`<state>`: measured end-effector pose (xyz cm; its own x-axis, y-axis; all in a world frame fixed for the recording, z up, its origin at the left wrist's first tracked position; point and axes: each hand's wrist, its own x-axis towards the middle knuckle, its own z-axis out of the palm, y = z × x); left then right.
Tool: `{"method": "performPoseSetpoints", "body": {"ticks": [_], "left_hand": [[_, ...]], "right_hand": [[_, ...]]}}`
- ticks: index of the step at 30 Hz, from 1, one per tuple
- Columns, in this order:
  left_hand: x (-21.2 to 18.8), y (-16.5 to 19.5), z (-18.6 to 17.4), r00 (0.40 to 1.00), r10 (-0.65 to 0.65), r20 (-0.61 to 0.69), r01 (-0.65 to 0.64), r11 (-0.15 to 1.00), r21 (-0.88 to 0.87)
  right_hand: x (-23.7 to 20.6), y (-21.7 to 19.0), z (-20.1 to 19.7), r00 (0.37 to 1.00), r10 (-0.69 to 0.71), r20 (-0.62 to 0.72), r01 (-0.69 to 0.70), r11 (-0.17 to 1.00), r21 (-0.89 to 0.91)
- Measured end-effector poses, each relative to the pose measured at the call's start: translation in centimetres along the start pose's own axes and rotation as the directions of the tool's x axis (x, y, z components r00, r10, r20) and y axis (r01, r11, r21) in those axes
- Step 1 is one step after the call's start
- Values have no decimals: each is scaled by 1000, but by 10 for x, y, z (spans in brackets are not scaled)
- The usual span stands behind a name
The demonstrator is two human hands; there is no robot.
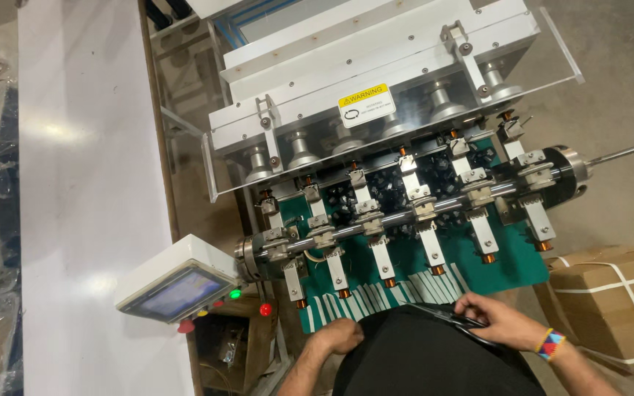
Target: The person stands at a benchtop coil winding machine, picks up small copper-wound coil components, and seats them into the machine's fixtures. They pull the machine lever to cycle the mechanism, use scissors to trim material from the coils, and retrieve more coils from a blue bin and cardboard box.
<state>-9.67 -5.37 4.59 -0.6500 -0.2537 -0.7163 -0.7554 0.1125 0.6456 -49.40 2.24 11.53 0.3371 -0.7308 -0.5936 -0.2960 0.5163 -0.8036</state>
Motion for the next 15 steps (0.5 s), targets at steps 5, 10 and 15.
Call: {"method": "performPoseSetpoints", "body": {"ticks": [5, 10, 15], "left_hand": [[-30, 135, -94, 885, 443, -140, -464, 830, -309], [-4, 271, -146, 681, 448, -579, -647, 738, -190], [81, 365, -191, 433, 328, -840, -421, 897, 133]], "right_hand": [[-59, -84, -111, 997, 8, 77, -20, 986, 163], [-76, -156, -257, 940, -84, -331, -243, 517, -821], [-16, -201, -364, 958, -59, -281, -242, 362, -900]]}}
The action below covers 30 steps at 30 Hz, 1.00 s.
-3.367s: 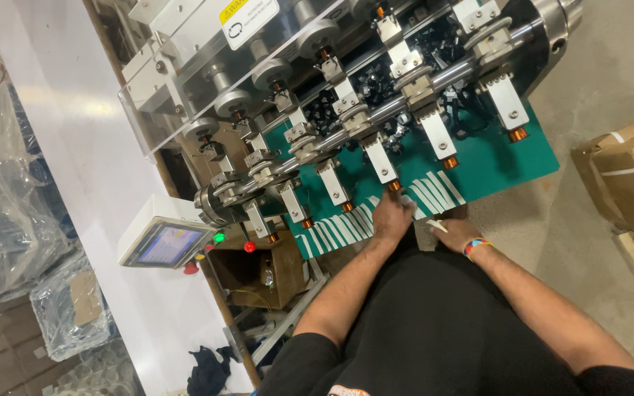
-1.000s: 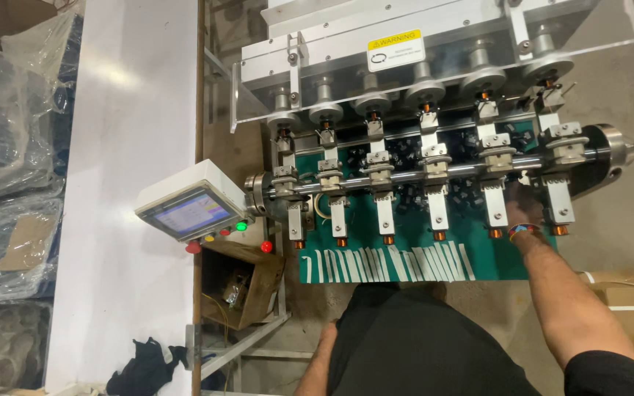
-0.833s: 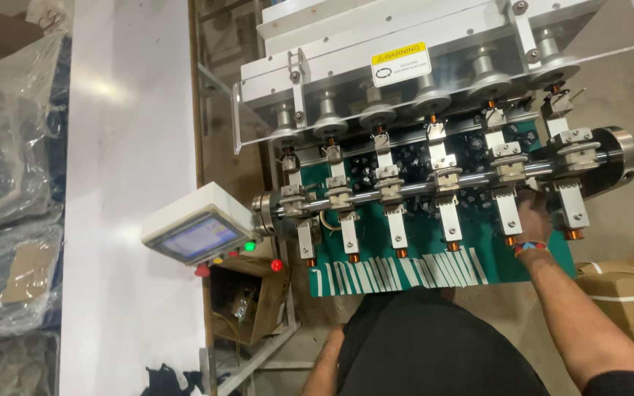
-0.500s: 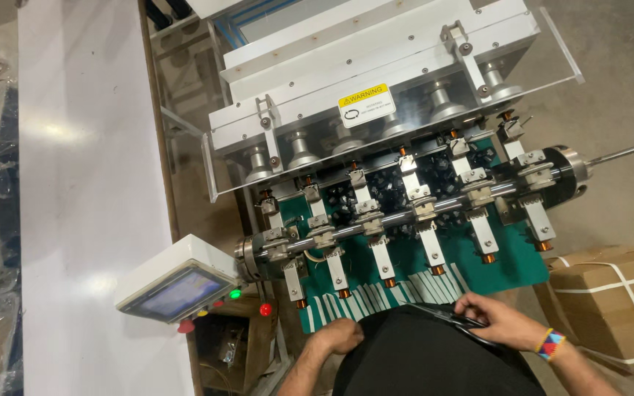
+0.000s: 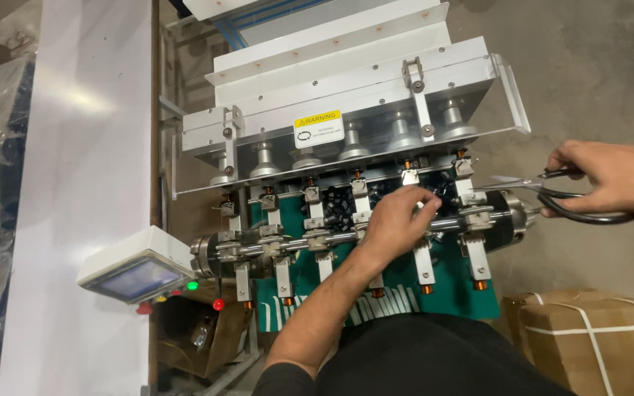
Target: The person stands at a benchtop coil winding machine, picks up small copper-wound coil components, and seats them into the machine's fixtures. They pull the machine lever to cycle the mechanism, use scissors to trim material from the coils, and retrieve more coils from a blue bin and cardboard box.
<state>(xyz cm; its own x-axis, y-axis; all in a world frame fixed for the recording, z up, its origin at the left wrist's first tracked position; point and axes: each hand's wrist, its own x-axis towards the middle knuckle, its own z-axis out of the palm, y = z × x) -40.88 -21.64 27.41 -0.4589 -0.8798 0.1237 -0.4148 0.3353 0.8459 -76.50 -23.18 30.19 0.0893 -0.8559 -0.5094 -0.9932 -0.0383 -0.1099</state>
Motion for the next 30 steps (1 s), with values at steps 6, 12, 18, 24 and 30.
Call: {"method": "performPoseSetpoints", "body": {"ticks": [6, 12, 18, 24, 30], "left_hand": [[68, -3, 79, 971, -203, -129, 235, 914, 331], [72, -3, 100, 942, -310, -127, 335, 868, 366], [70, 23, 99, 894, -114, -433, 244, 935, 257], [67, 20, 120, 937, 14, -348, 73, 969, 235], [81, -2, 139, 987, -14, -163, 83, 904, 420]], "right_hand": [[52, -11, -4, 930, -232, 286, 216, 973, 87], [41, -26, -12, 925, -344, 163, 323, 935, 145], [5, -21, -49, 934, -298, 198, 292, 955, 61], [-27, 5, -43, 935, -189, 299, 220, 973, -73], [-44, 26, -17, 859, -302, 413, 311, 949, 47]]}}
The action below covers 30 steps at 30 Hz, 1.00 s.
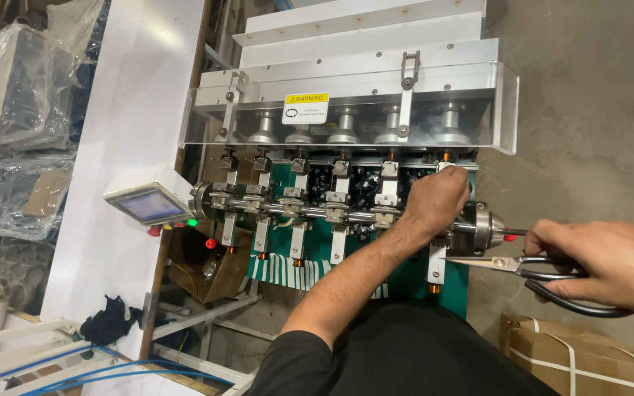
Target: The person stands at a benchtop coil winding machine, picks up small copper-wound coil components, and seats them into the machine's fixtures. They pull the machine lever to cycle the mechanism, use scissors to trim material from the coils, and retrieve more coils from a blue bin and cardboard box.
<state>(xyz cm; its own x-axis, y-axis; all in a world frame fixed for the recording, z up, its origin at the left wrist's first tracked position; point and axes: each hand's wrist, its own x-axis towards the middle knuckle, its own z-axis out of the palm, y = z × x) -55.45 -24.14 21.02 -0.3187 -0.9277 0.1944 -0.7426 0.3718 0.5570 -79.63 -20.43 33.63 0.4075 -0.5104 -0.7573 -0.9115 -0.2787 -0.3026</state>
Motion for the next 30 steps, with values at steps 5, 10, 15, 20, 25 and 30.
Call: {"method": "performPoseSetpoints", "body": {"ticks": [5, 10, 15, 20, 25, 30], "left_hand": [[5, -25, -30, 991, 121, 59, -110, 981, -160], [-25, -72, -99, 935, -268, -234, 223, 954, -202], [-39, -82, -103, 928, -373, -4, 371, 920, 124], [-41, -82, -92, 934, -356, -20, 356, 929, 96], [-39, -80, -96, 927, -272, -258, 255, 962, -96], [-53, -70, -79, 967, -158, -198, 140, 985, -99]], "right_hand": [[11, -17, -5, 999, 24, -30, -24, 999, 24], [37, -53, -22, 913, -42, -407, 26, 999, -43], [89, -96, -34, 960, -31, -280, 20, 999, -43], [122, -120, -34, 934, -162, -318, 151, 987, -58], [104, -118, -20, 933, -171, -317, 155, 985, -76], [66, -105, -9, 955, -168, -244, 161, 986, -49]]}}
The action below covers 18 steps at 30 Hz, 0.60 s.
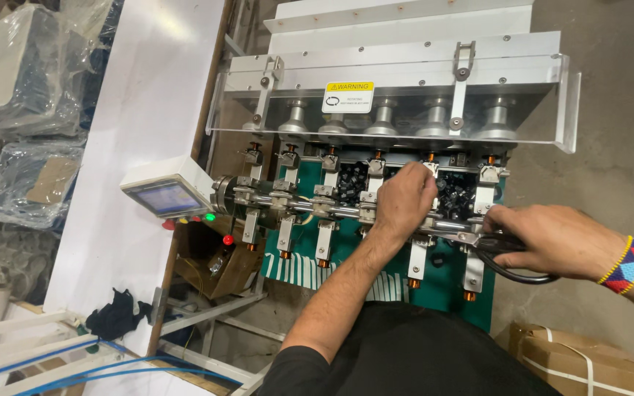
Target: The person stands at a benchtop coil winding machine, picks up small copper-wound coil components, and seats them into the machine's fixtures. They pull the machine lever to cycle the mechanism, use scissors to trim material from the coils, and retrieve more coils from a blue bin and cardboard box.
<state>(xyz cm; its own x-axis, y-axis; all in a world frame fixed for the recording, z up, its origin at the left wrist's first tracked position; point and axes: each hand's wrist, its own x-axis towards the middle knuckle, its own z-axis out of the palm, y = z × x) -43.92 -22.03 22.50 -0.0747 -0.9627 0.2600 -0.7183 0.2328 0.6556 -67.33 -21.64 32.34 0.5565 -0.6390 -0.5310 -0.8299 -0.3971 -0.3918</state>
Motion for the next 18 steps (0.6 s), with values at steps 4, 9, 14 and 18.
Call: {"method": "performPoseSetpoints", "body": {"ticks": [4, 9, 14, 18], "left_hand": [[-2, 1, 23, 996, 53, 71, -55, 998, 36], [14, -11, 8, 967, 135, 216, -132, 991, -28], [7, -49, -68, 998, -27, 55, 31, 996, -80], [11, -69, -93, 967, -242, 85, 220, 953, 209]], "right_hand": [[-15, 0, -5, 981, 137, 140, -143, 989, 35], [-2, -9, -7, 982, 106, 154, -103, 994, -29], [37, -25, -5, 988, 150, 18, -151, 988, 26], [88, -46, -5, 991, 27, -127, -23, 999, 30]]}}
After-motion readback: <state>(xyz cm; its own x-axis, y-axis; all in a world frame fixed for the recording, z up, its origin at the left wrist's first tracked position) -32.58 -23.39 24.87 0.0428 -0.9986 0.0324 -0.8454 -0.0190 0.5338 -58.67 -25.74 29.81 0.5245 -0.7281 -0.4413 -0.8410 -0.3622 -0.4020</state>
